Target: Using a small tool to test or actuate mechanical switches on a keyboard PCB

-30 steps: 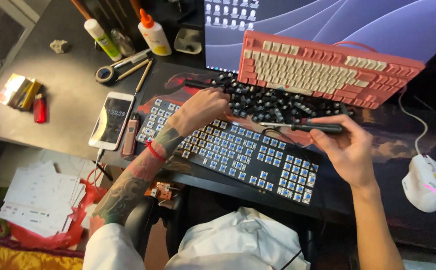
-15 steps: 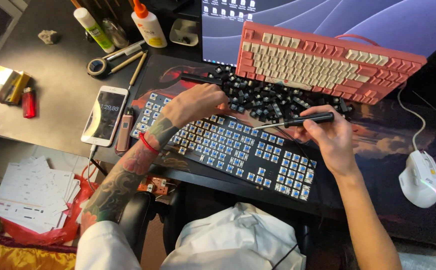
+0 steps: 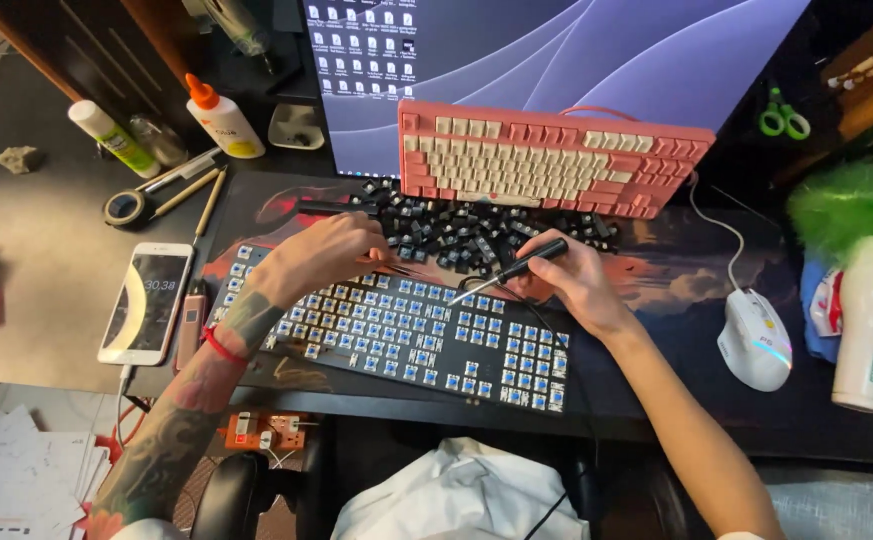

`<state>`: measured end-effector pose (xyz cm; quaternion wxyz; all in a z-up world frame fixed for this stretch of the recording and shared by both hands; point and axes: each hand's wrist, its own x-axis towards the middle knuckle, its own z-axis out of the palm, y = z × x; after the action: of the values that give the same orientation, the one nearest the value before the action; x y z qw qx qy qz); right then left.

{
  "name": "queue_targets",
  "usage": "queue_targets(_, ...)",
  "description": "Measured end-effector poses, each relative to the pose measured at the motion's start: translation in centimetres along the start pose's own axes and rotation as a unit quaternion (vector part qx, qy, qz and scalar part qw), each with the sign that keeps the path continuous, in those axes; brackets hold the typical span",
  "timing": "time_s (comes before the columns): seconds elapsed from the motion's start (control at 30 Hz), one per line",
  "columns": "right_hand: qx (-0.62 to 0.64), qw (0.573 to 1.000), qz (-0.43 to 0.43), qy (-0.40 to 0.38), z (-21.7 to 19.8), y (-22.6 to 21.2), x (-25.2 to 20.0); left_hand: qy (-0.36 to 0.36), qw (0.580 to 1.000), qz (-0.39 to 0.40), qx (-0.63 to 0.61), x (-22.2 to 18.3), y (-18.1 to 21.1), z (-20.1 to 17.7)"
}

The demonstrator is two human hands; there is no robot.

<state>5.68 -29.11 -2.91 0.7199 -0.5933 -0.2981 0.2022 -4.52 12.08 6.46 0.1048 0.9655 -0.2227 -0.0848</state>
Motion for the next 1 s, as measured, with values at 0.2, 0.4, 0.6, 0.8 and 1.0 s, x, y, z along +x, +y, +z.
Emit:
queue_targets(0.2, 0.067, 0.997, 0.029, -0.04, 2.0, -1.8, -0.7, 0.07, 0.99, -0.063, -0.103, -3.7, -0.2, -0.5)
queue_targets(0.4, 0.093, 0.994, 0.047, -0.037, 1.7, -1.4, -0.9, 0.138, 0.954, -0.098, -0.246, -9.8, 4.7, -0.2)
queue_targets(0.6, 0.142, 0.987, 0.077, -0.028, 1.6, -2.3, -1.0, 0.129, 0.914, -0.19, -0.334, -14.9, 11.7, 4.6)
queue_targets(0.8, 0.121, 0.989, 0.076, -0.031, 1.7, -2.6, -1.3, 0.143, 0.837, -0.427, -0.309, -17.8, 16.3, 13.0)
queue_targets(1.0, 0.125, 0.99, 0.059, -0.034, 2.1, -2.6, -1.4, 0.298, 0.895, -0.331, -0.017, -16.3, 14.0, 15.4)
